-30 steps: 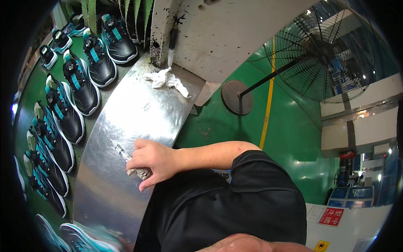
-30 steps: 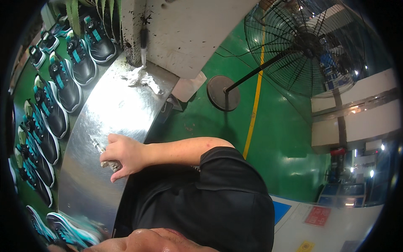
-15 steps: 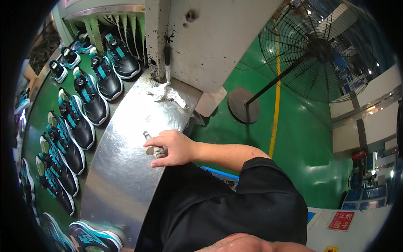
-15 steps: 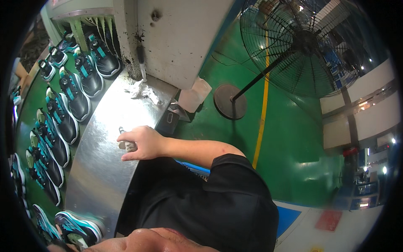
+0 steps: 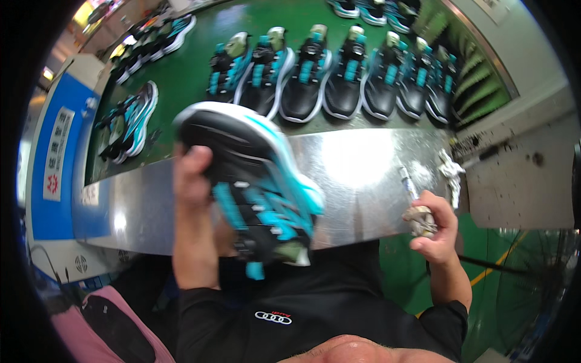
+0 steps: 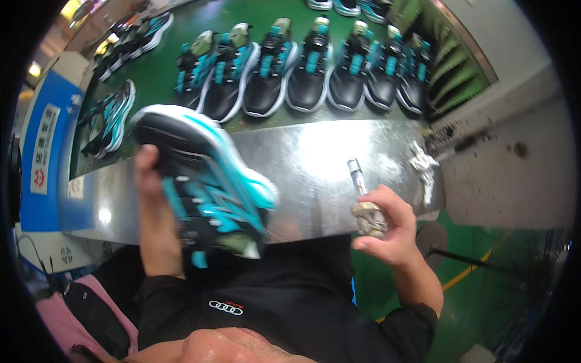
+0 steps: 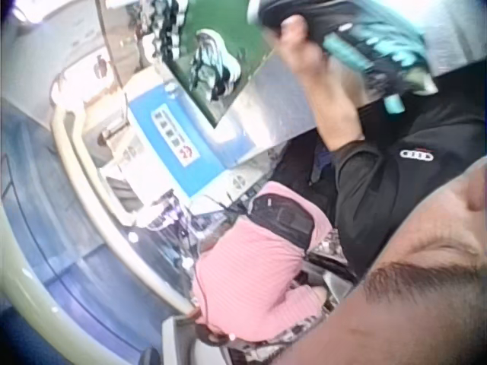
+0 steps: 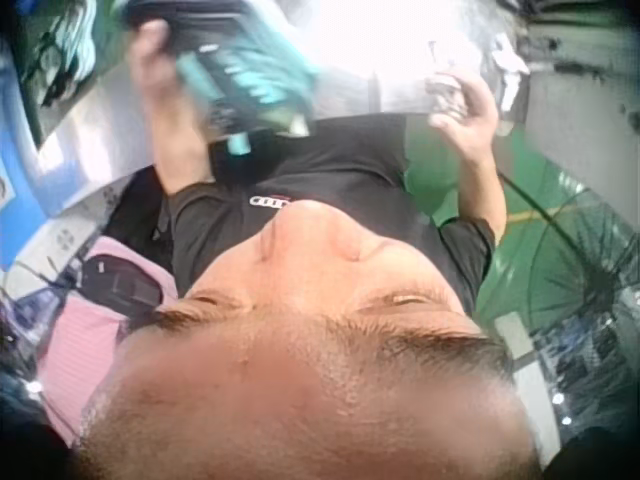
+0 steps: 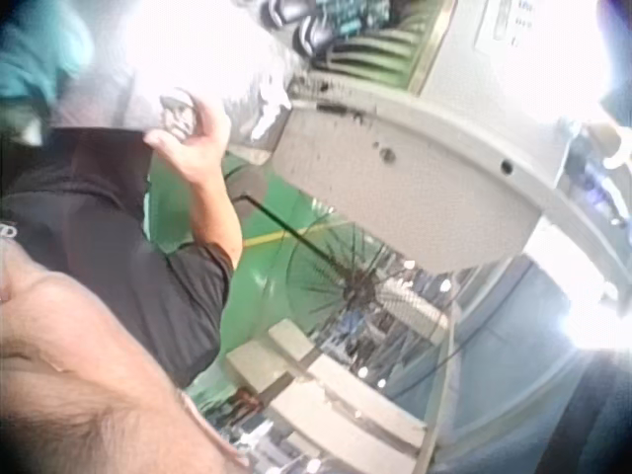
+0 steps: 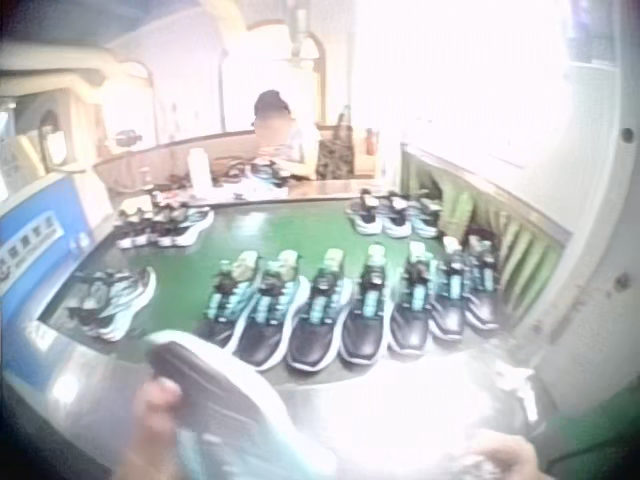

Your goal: The person takes shoes from a conveyor belt, applies adhesive along the seams between the uppers and soles using a syringe, and places the shoes back onto the conveyor belt.

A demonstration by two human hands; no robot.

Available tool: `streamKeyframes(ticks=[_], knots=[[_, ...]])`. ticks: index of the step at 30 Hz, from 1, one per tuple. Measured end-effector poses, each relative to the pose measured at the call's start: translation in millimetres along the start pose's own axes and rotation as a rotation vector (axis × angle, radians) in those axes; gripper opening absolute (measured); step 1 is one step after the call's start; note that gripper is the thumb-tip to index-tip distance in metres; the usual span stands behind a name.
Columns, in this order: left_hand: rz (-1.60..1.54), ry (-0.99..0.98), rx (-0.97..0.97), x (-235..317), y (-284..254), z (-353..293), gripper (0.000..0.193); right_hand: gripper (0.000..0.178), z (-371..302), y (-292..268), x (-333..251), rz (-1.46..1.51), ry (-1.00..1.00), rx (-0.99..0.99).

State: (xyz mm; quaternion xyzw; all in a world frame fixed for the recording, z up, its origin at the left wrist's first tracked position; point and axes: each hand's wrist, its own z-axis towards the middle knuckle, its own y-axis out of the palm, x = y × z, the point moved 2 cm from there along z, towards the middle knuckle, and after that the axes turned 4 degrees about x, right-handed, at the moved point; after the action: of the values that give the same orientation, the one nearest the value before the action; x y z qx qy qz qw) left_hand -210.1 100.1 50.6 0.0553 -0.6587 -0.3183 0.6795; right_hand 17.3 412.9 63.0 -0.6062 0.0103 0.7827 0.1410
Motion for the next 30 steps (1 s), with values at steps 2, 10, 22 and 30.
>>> streamKeyframes(ticks=[2,10,22,30], knots=[[-0.213,-0.055,0.017,-10.3,6.4,-10.2,0.057,0.068,11.6,6.5,-1.4,0.138,-0.025,-0.039],[-0.222,-0.037,-0.121,-12.7,-7.4,-27.7,0.069,0.063,73.9,77.5,-52.8,0.511,-0.074,-0.291],[-0.138,0.143,-0.323,-12.7,-6.2,-30.7,0.069,0.063,97.9,131.4,-73.3,0.73,0.007,-0.483],[-0.076,0.199,-0.377,-11.3,-6.7,-32.3,0.068,0.066,98.7,136.2,-74.0,0.755,0.096,-0.495]])
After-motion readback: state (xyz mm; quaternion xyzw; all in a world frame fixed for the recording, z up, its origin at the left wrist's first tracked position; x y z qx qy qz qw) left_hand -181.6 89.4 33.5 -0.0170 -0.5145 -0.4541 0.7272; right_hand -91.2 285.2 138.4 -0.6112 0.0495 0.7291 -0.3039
